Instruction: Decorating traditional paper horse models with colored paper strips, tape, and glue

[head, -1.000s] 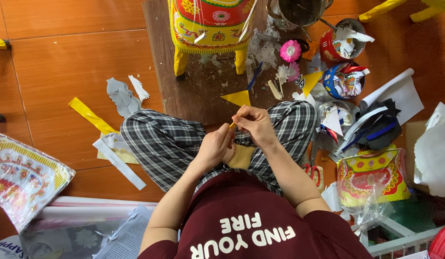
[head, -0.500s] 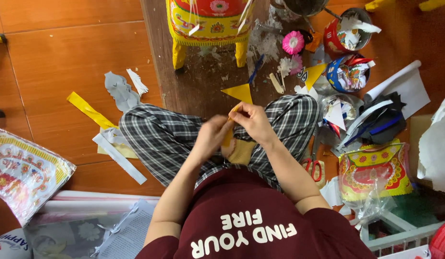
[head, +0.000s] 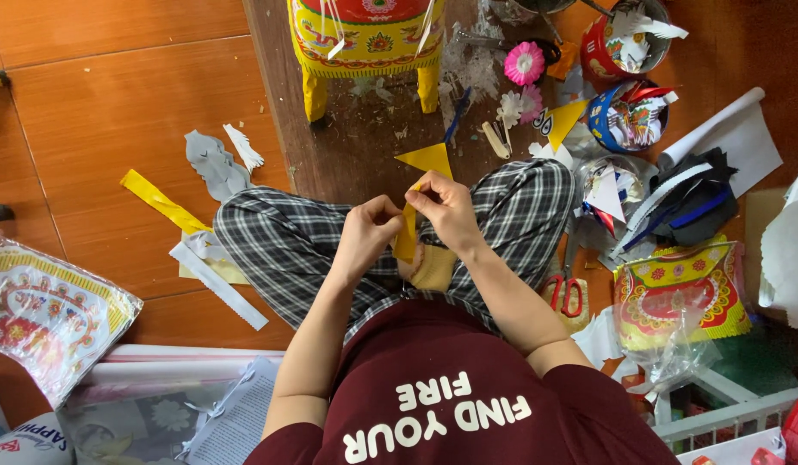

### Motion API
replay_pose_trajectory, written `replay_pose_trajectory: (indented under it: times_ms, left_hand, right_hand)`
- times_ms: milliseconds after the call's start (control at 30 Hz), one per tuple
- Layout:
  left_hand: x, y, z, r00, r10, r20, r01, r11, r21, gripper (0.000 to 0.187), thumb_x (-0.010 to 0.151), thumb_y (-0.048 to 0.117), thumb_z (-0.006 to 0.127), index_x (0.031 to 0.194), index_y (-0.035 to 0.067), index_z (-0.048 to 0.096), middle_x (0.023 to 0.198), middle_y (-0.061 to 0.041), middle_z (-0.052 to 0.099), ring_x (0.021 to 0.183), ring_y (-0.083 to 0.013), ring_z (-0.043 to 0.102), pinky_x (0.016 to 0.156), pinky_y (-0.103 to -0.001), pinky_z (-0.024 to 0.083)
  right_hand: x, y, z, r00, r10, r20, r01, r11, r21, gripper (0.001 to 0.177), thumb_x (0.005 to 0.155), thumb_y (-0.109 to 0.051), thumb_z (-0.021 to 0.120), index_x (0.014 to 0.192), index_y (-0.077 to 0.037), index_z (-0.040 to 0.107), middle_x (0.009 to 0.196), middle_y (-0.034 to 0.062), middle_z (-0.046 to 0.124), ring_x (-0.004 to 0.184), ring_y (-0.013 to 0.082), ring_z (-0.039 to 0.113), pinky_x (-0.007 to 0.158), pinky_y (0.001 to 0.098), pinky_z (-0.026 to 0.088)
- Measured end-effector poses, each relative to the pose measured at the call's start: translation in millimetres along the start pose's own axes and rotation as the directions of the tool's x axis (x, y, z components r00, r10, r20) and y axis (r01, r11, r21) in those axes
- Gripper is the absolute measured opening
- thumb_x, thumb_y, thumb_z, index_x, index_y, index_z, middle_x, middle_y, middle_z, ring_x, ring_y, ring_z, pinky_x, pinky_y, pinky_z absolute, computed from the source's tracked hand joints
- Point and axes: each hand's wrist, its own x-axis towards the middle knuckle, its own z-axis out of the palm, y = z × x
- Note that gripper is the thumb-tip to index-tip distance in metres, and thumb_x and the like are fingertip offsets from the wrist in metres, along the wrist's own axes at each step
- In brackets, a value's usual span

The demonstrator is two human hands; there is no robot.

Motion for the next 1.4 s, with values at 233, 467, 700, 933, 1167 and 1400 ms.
replay_pose_trajectory:
  times_ms: [233,467,700,933,1167,1400]
  left_hand:
    - [-5.6,-24.5,-4.8,0.997,-0.062,0.042,0.062,0.998,0.013,0.009,0.077,0.005,0.064,0.080,0.005,0.072,0.062,-0.009,0.065,0.064,-0.0149,0.056,0.062,-0.031,0.049]
    - [-9.0,-40.1,-8.2,0.993,-0.100,0.067,0.097,0.994,0.040,0.010,0.085,0.008,0.071,0.092,0.008,0.079,0.089,-0.015,0.077,0.094,-0.0306,0.075,0.087,-0.044,0.059]
    - [13.0,-30.8,6.2,0.993,0.022,-0.116,-0.059,0.944,-0.324,0.039,0.096,0.001,0.068,0.131,-0.002,0.052,0.093,-0.019,0.066,0.073,-0.0213,0.062,0.061,-0.032,0.055]
    - [24.9,-53.7,13.5,0.986,0.032,-0.161,-0.098,0.902,-0.420,0.038,0.103,0.009,0.062,0.140,0.003,0.057,0.099,-0.018,0.069,0.072,-0.0147,0.067,0.051,-0.022,0.054]
    - [24.4,-66.6,6.4,0.991,0.008,-0.133,-0.046,0.958,-0.282,0.047,0.096,0.018,0.074,0.138,-0.001,0.062,0.112,-0.021,0.071,0.082,-0.0173,0.065,0.060,-0.025,0.057]
    - [29.4,-73.6,0.6,0.958,0.033,-0.286,-0.132,0.933,-0.334,0.038,0.098,0.005,0.067,0.136,0.004,0.062,0.096,-0.022,0.071,0.071,-0.0219,0.069,0.055,-0.036,0.061]
  right_hand:
    - [8.6,37.6,-8.2,0.997,-0.001,-0.081,0.003,1.000,0.021,0.014,0.100,-0.002,0.065,0.087,-0.007,0.070,0.070,0.0065,0.057,0.063,0.0111,0.043,0.063,0.0243,0.041]
    - [23.3,30.9,-33.0,0.978,-0.088,-0.187,0.071,0.993,-0.098,0.013,0.103,-0.004,0.063,0.090,-0.007,0.067,0.072,0.0047,0.054,0.066,0.0098,0.045,0.064,0.0240,0.041]
    - [15.4,24.0,-12.8,0.981,-0.051,0.188,0.055,0.998,-0.019,0.059,0.102,-0.026,0.069,0.152,-0.009,0.041,0.093,0.0129,0.065,0.077,0.0166,0.062,0.071,0.0321,0.052]
    - [-6.7,29.6,4.9,0.980,0.120,0.157,-0.114,0.992,-0.044,0.075,0.095,0.008,0.064,0.160,-0.007,0.029,0.092,0.0115,0.068,0.084,0.0177,0.065,0.079,0.0334,0.052]
    - [-6.5,38.3,1.5,0.982,0.079,0.174,-0.073,0.996,-0.043,0.079,0.091,0.007,0.069,0.158,-0.011,0.032,0.088,0.0091,0.068,0.075,0.0159,0.063,0.069,0.0271,0.049]
    - [0.0,43.7,5.4,0.877,-0.418,0.237,0.480,0.736,-0.478,0.052,0.097,0.006,0.062,0.145,-0.011,0.057,0.127,0.0155,0.058,0.095,0.0265,0.068,0.069,0.0359,0.061]
